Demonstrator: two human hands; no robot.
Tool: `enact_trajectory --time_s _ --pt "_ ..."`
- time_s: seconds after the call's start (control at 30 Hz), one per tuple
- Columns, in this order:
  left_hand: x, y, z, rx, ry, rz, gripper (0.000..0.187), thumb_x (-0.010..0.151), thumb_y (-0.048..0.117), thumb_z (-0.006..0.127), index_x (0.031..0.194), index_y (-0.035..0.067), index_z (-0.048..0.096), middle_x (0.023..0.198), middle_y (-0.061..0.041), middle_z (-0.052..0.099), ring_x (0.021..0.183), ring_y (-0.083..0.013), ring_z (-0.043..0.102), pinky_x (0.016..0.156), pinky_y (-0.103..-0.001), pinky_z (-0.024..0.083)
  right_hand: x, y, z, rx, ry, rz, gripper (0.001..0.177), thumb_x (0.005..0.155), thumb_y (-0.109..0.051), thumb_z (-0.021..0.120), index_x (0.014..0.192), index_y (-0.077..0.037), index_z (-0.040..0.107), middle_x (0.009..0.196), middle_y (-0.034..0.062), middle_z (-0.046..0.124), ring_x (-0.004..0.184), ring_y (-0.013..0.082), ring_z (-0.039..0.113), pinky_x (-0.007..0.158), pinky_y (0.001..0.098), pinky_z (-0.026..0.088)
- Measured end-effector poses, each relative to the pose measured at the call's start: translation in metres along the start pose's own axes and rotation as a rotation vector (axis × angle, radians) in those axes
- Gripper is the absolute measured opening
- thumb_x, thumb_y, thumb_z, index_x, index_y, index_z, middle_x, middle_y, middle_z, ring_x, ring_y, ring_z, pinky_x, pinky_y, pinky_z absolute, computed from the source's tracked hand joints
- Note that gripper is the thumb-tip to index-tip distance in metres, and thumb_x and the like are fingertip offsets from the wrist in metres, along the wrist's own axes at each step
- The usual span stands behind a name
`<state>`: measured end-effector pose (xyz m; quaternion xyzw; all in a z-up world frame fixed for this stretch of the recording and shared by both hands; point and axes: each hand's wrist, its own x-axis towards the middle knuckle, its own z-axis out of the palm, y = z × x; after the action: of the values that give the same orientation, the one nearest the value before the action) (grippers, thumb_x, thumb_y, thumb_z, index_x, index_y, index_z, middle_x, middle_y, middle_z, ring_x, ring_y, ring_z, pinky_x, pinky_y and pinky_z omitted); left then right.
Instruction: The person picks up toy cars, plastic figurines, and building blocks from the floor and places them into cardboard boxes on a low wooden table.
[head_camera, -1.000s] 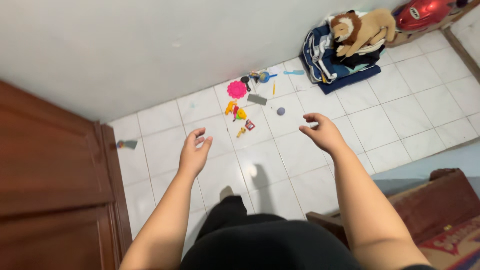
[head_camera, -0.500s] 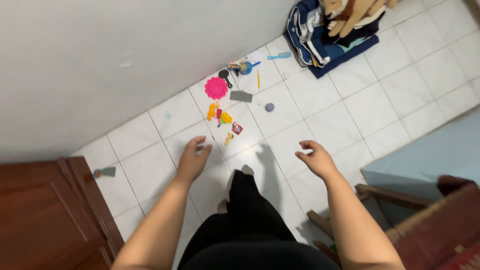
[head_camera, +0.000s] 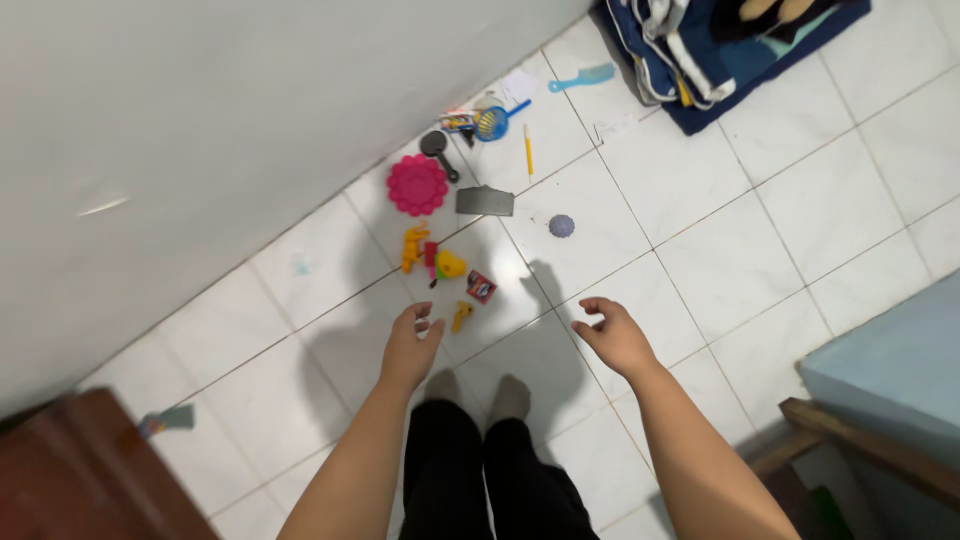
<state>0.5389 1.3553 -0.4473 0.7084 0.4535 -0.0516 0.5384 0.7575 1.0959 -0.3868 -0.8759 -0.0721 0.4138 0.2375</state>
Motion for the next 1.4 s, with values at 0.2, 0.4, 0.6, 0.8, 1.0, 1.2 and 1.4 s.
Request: enact_trajectory --time_s 0.2,0.4,0.6,0.8,1.0,1.2,1.4 --pt "0.133 -0.089 0.069 0.194 -0.056 -0.005 0.058 0.088 0.034 0.072 0.139 0.012 0.054 0.144 -0.013 0.050 0.119 -0.0271 0.064 0.097 -0.037 0.054 0.172 0.056 0.062 -0.045 0.125 -0.023 0.054 0.087 -0.029 0.075 0.135 -0.009 0.062 0.133 0.0154 0.062 0.099 0.0254 0.070 0.088 0.0393 0.057" --pt "0.212 -0.123 0.112 0.595 -0.131 -0.033 0.080 0.080 0.042 0.080 0.148 0.021 0.044 0.156 -0.011 0.034 0.133 -0.0361 0.049 0.099 -0.048 0.050 0.309 0.099 0.094 -0.294 0.273 -0.115 0.067 0.086 -0.030 0.081 0.144 -0.011 0.052 0.147 0.0220 0.044 0.129 0.0379 0.054 0.104 0.0430 0.048" --pt "0.246 -0.155 0.143 0.843 -0.207 0.004 0.086 0.081 0.039 0.080 0.155 0.029 0.037 0.161 -0.013 0.027 0.128 -0.0374 0.052 0.094 -0.047 0.054 0.361 0.121 0.126 -0.218 0.266 -0.061 0.076 0.080 -0.020 0.080 0.148 -0.020 0.046 0.154 0.0229 0.031 0.126 0.0407 0.052 0.097 0.0440 0.049" --pt "0.228 -0.146 0.138 0.594 -0.038 0.176 0.067 0.082 0.027 0.081 0.141 0.021 0.051 0.154 -0.016 0.035 0.129 -0.0391 0.050 0.093 -0.046 0.054 0.322 0.112 0.145 -0.101 0.369 -0.057 0.053 0.086 -0.017 0.080 0.134 -0.019 0.059 0.139 0.0206 0.048 0.112 0.0372 0.064 0.097 0.0428 0.054" --pt "0.148 -0.044 0.104 0.116 -0.059 0.248 0.067 0.084 0.026 0.082 0.142 0.012 0.050 0.143 -0.018 0.047 0.124 -0.0322 0.057 0.091 -0.036 0.059 0.206 0.038 0.117 0.451 0.206 0.002 0.057 0.085 -0.016 0.077 0.137 -0.015 0.054 0.128 0.0158 0.061 0.102 0.0262 0.071 0.085 0.0345 0.058" --pt "0.065 0.069 0.071 -0.622 -0.229 0.147 0.068 0.083 0.012 0.075 0.142 0.011 0.040 0.132 -0.011 0.056 0.116 -0.0238 0.063 0.095 -0.035 0.054 0.087 -0.048 0.029 1.294 -0.031 -0.036 0.050 0.091 -0.009 0.060 0.140 -0.013 0.050 0.129 0.0193 0.060 0.111 0.0326 0.065 0.092 0.0405 0.059" --pt "-0.039 0.232 0.015 -1.243 -0.477 0.081 0.046 0.090 0.020 0.057 0.133 0.010 0.043 0.128 -0.011 0.058 0.115 -0.0299 0.063 0.097 -0.047 0.054 -0.053 -0.126 -0.091 1.710 -0.333 -0.418 0.049 0.088 -0.011 0.052 0.136 -0.007 0.049 0.130 0.0229 0.059 0.123 0.0454 0.061 0.106 0.0487 0.052"
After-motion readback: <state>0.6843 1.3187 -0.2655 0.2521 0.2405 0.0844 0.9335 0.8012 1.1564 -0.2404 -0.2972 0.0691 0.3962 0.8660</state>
